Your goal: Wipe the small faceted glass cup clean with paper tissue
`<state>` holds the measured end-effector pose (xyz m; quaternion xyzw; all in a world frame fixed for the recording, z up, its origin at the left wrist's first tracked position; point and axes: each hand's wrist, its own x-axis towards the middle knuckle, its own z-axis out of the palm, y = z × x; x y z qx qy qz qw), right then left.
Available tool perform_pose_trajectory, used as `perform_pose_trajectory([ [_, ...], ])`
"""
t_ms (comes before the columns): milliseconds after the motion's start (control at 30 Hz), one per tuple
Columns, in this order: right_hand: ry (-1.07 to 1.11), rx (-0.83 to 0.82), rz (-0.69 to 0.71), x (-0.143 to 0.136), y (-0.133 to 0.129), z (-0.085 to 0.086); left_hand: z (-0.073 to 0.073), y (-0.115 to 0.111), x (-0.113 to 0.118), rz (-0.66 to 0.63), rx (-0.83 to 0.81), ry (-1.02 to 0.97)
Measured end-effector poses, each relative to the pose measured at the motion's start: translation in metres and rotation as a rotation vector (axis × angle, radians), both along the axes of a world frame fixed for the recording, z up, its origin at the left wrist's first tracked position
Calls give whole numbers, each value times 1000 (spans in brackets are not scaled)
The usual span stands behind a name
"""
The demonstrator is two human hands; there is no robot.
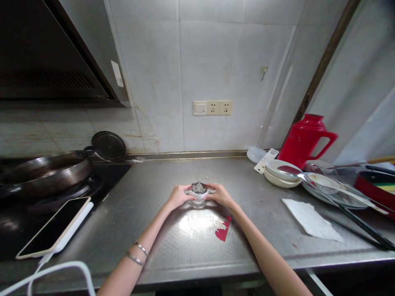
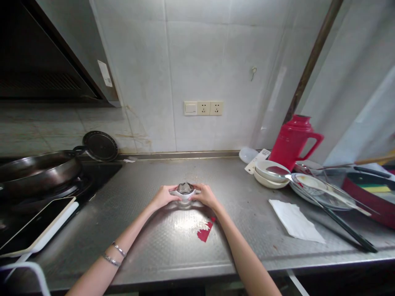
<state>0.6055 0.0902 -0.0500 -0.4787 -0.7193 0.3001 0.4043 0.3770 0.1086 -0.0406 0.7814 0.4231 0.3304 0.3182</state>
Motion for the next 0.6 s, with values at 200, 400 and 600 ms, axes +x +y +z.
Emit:
perform_pose_trajectory([
  [200,-46,12,3,-1,0,0,-1,-4,0,0,-5,20],
  [400,-44,-12,35,-4,1,-5,-3,-8,-3,-4,-28,33],
  [600,-68,6,28,-4,0,-4,-4,-9,-3,-4,-39,25],
])
